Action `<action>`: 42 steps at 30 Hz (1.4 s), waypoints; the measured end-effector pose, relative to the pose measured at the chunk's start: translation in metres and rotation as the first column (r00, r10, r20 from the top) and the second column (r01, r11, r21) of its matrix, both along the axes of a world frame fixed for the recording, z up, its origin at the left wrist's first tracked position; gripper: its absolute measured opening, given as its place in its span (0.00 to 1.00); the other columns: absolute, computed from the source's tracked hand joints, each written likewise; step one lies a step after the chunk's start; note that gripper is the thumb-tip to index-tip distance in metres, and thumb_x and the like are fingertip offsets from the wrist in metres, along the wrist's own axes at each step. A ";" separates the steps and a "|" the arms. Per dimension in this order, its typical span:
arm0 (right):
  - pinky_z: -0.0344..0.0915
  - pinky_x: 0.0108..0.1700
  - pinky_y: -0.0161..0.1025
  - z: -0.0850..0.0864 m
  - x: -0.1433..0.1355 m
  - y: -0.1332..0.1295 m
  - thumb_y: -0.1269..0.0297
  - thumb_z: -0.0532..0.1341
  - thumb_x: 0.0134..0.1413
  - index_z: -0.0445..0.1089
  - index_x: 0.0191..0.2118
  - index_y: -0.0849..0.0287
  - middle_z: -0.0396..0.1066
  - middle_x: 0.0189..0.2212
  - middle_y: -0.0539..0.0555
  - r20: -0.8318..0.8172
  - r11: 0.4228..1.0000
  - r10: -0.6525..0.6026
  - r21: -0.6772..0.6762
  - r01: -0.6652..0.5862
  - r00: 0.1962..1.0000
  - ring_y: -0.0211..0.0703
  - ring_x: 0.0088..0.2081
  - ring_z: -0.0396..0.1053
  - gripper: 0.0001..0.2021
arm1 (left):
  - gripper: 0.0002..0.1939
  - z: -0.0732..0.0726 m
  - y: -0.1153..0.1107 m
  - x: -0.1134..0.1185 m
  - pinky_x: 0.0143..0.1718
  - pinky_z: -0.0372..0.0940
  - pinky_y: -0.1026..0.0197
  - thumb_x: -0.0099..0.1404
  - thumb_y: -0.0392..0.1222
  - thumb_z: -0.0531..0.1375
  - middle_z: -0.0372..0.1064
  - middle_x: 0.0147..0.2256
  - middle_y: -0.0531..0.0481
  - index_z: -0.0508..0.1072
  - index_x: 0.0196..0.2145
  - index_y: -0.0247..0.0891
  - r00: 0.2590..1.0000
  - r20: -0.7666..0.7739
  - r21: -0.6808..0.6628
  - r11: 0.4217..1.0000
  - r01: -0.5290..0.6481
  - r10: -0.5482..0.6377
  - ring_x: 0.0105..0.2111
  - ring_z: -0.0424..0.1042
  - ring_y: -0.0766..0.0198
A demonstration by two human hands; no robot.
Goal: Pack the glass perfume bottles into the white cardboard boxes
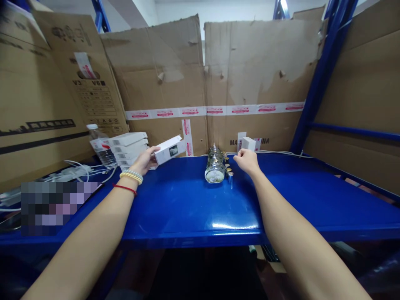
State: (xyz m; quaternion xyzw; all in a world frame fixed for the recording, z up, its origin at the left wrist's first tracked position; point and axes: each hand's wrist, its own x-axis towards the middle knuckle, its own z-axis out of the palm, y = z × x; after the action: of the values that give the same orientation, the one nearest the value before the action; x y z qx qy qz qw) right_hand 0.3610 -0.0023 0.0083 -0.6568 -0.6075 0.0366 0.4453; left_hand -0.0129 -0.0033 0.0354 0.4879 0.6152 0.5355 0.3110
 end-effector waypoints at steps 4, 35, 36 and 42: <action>0.52 0.28 0.34 0.001 -0.001 -0.002 0.69 0.59 0.38 0.57 0.15 0.57 0.60 0.14 0.47 -0.015 1.000 0.007 -0.008 -0.007 1.000 0.37 0.24 0.59 0.11 | 0.18 0.001 -0.010 0.008 0.23 0.66 0.60 0.47 0.53 0.61 0.70 0.23 0.48 0.70 0.30 0.37 0.877 0.298 -0.243 0.859 0.450 -0.376 0.22 0.69 0.59; 0.52 0.28 0.35 -0.001 -0.005 -0.003 0.68 0.59 0.38 0.56 0.17 0.56 0.60 0.16 0.47 0.068 0.992 0.114 -0.060 -0.110 0.991 0.37 0.24 0.58 0.09 | 0.19 -0.005 -0.005 0.008 0.24 0.67 0.55 0.54 0.58 0.55 0.71 0.20 0.42 0.71 0.28 0.38 0.924 0.183 -0.431 0.817 0.383 -0.337 0.20 0.71 0.53; 0.52 0.28 0.35 -0.001 -0.005 -0.003 0.68 0.59 0.38 0.56 0.17 0.56 0.60 0.16 0.47 0.067 0.992 0.117 -0.063 -0.113 0.991 0.37 0.24 0.58 0.10 | 0.19 -0.005 -0.005 0.008 0.24 0.67 0.56 0.54 0.58 0.55 0.71 0.19 0.42 0.71 0.28 0.38 0.924 0.185 -0.428 0.819 0.383 -0.335 0.20 0.71 0.53; 0.52 0.28 0.35 0.001 -0.008 -0.005 0.67 0.60 0.38 0.56 0.17 0.57 0.60 0.16 0.47 0.068 0.988 0.137 -0.086 -0.131 0.988 0.37 0.23 0.58 0.10 | 0.20 -0.006 -0.003 0.006 0.23 0.66 0.56 0.54 0.58 0.54 0.72 0.21 0.41 0.71 0.30 0.38 0.923 0.173 -0.437 0.814 0.384 -0.343 0.21 0.73 0.52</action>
State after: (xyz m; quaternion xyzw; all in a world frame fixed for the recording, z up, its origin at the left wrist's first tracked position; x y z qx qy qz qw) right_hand 0.3532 -0.0071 0.0096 -0.6328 -0.6643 0.0671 0.3921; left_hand -0.0068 -0.0063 0.0290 0.4845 0.6062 0.3245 0.5408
